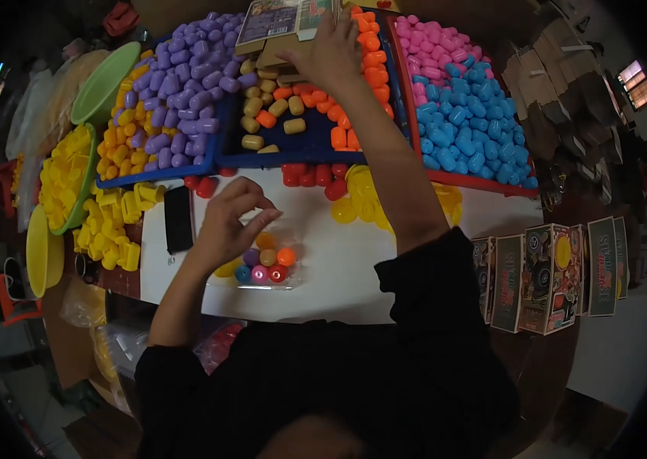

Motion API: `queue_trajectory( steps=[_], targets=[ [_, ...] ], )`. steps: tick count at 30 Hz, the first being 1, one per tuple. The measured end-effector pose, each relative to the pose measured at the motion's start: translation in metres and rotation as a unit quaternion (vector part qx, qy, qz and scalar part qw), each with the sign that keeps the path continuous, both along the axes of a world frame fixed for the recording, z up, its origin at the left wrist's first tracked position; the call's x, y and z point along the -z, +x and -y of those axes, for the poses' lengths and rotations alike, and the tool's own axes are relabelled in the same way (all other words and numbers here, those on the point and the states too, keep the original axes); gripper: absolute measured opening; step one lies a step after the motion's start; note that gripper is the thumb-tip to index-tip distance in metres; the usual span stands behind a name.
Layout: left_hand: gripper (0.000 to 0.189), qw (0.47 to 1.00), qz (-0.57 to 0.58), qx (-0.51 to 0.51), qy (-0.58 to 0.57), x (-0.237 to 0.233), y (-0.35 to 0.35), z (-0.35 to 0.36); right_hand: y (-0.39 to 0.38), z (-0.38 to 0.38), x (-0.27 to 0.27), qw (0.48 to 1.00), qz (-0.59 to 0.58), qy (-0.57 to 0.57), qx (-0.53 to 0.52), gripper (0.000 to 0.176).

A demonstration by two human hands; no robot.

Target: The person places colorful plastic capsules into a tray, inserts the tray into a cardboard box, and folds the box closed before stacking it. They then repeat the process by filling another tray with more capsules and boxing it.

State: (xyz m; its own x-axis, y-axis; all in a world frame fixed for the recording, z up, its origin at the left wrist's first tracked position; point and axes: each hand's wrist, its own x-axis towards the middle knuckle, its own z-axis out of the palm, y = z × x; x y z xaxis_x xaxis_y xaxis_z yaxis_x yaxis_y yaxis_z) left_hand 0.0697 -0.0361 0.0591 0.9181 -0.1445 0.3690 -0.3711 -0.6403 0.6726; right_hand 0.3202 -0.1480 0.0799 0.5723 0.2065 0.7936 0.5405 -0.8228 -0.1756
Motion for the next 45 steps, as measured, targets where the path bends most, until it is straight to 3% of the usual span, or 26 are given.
queue_trajectory(
  steps=[2,5,6,7,9,11,13,14,15,16,18,19,21,22,24,25,27,29,31,35,39,41,42,43,44,45],
  targets=[
    [0.014,0.999,0.007,0.017,-0.030,-0.002,0.004,0.015,0.052,-0.026,0.022,0.998,-0.035,-0.013,0.055,0.091],
    [0.017,0.999,0.027,0.012,-0.032,-0.007,0.013,0.010,0.100,-0.018,0.011,0.949,-0.315,-0.005,-0.026,0.081],
    [0.022,0.997,0.035,-0.005,-0.074,-0.009,0.016,0.008,0.094,-0.007,-0.002,0.951,-0.308,-0.018,-0.012,0.073],
    [0.045,0.993,0.000,-0.042,-0.112,-0.007,0.021,-0.002,0.075,0.009,-0.014,0.952,-0.303,-0.035,0.004,0.065],
    [0.066,0.941,-0.019,-0.184,-0.285,0.007,0.046,-0.015,0.022,0.047,-0.028,0.968,-0.239,0.004,-0.075,0.053],
    [0.081,0.906,-0.072,-0.207,-0.363,-0.008,0.061,-0.013,-0.039,0.080,-0.017,0.970,-0.228,0.000,-0.084,0.057],
    [0.085,0.933,-0.023,-0.038,-0.356,-0.008,0.072,-0.001,-0.102,0.108,-0.006,0.930,-0.325,0.079,-0.151,0.063],
    [0.083,0.964,-0.014,-0.066,-0.259,-0.012,0.070,0.013,-0.120,0.122,0.010,0.912,-0.339,0.163,-0.166,0.064],
    [0.083,0.963,-0.019,-0.059,-0.263,-0.010,0.067,0.026,-0.135,0.136,0.024,0.886,-0.349,0.248,-0.179,0.065],
    [0.081,0.976,-0.041,-0.062,-0.204,-0.007,0.061,0.039,-0.151,0.150,0.027,0.887,-0.349,0.249,-0.171,0.065],
    [0.077,0.992,-0.023,-0.125,-0.010,0.021,0.052,0.061,-0.173,0.175,0.031,0.709,-0.495,0.386,-0.320,0.059],
    [0.077,0.992,-0.025,-0.121,-0.009,0.024,0.038,0.073,-0.179,0.185,0.034,0.709,-0.494,0.390,-0.317,0.059],
    [0.088,0.970,-0.096,-0.076,0.208,0.028,0.009,0.094,-0.188,0.202,0.042,0.746,-0.437,0.383,-0.324,0.051],
    [0.088,0.970,-0.098,-0.072,0.210,0.039,-0.003,0.096,-0.192,0.203,0.013,0.752,-0.500,0.375,-0.208,0.053],
    [0.087,0.983,-0.012,0.060,0.174,0.060,-0.014,0.088,-0.194,0.209,0.028,0.777,-0.442,0.394,-0.213,0.053],
    [0.087,0.982,-0.007,0.059,0.178,0.048,-0.012,0.084,-0.193,0.206,0.031,0.800,-0.381,0.407,-0.223,0.054],
    [0.082,0.995,-0.024,0.090,-0.045,0.025,-0.013,0.077,-0.217,0.198,0.040,0.790,-0.333,0.445,-0.259,0.060],
    [0.082,0.986,-0.023,0.104,-0.124,0.033,-0.004,0.073,-0.235,0.199,0.055,0.887,-0.269,0.249,-0.282,0.064],
    [0.076,0.961,-0.021,0.131,-0.243,0.039,-0.003,0.073,-0.237,0.208,0.058,0.900,-0.240,0.198,-0.306,0.070],
    [0.065,0.971,0.055,0.189,-0.132,0.025,-0.007,0.066,-0.241,0.215,0.046,0.935,-0.124,0.093,-0.319,0.065],
    [0.062,0.963,0.090,0.180,-0.180,0.024,-0.016,0.073,-0.243,0.224,0.058,0.920,-0.033,0.118,-0.372,0.047],
    [0.061,0.900,0.078,0.179,-0.391,0.018,-0.026,0.082,-0.248,0.225,0.042,0.906,-0.019,0.139,-0.399,0.043],
    [0.061,0.868,0.074,0.178,-0.458,0.014,-0.030,0.083,-0.256,0.221,0.014,0.921,-0.092,0.043,-0.376,0.043],
    [0.062,0.935,0.074,0.189,-0.292,0.008,-0.033,0.078,-0.261,0.217,-0.005,0.922,-0.164,-0.054,-0.348,0.043],
    [0.063,0.971,0.072,0.196,-0.116,0.005,-0.035,0.076,-0.264,0.212,-0.013,0.921,-0.169,-0.054,-0.346,0.043],
    [0.063,0.971,0.069,0.198,-0.118,0.007,-0.036,0.076,-0.264,0.206,-0.019,0.918,-0.216,-0.066,-0.325,0.045]
  ],
)
